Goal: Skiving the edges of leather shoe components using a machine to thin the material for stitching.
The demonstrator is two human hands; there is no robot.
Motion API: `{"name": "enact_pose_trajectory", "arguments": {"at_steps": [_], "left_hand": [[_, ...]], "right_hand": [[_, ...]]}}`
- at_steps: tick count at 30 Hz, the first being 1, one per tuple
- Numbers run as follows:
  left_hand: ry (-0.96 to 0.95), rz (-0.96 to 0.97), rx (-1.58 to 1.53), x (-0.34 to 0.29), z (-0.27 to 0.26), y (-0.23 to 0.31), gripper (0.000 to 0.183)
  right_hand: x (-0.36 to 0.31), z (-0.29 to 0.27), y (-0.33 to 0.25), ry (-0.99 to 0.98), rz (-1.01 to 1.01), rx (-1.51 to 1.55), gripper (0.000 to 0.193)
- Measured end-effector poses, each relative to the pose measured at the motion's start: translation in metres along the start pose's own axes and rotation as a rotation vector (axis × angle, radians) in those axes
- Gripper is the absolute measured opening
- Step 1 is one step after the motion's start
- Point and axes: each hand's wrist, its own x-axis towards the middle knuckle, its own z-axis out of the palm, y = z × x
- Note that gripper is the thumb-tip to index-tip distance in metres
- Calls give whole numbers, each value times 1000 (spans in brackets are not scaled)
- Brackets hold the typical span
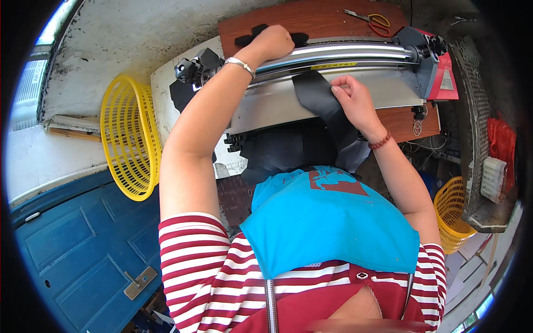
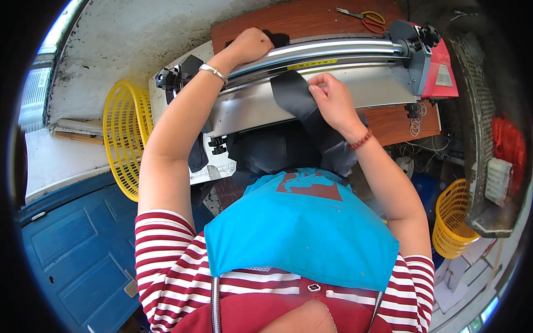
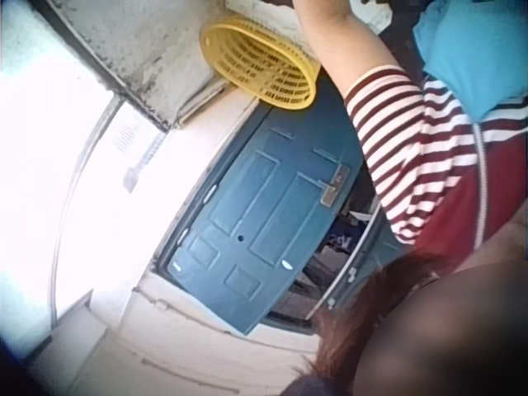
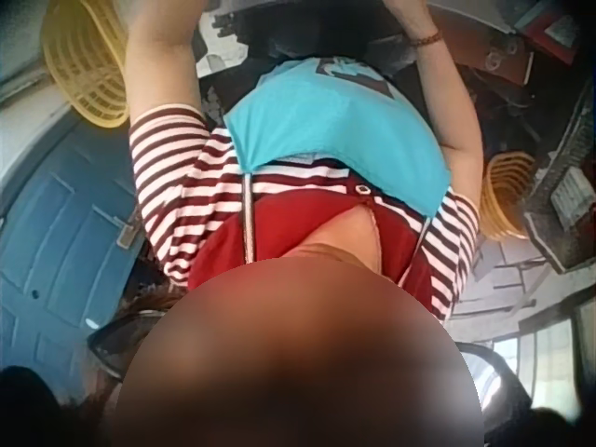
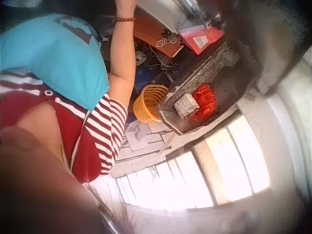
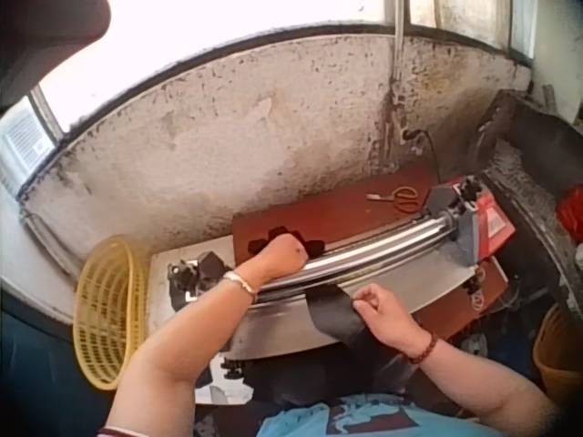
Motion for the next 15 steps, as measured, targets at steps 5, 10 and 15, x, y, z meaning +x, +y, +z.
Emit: {"name": "enact_pose_trajectory", "arguments": {"at_steps": [5, 10, 15], "left_hand": [[-160, -206, -203, 6, -2, 7, 36], [-151, -280, -295, 20, 0, -3, 23], [128, -450, -537, 31, -23, 4, 15]], "right_hand": [[24, -4, -15, 53, -27, -217, 14], [20, -19, -6, 143, -293, -525, 14], [-6, -31, -5, 280, -311, -810, 12]]}}
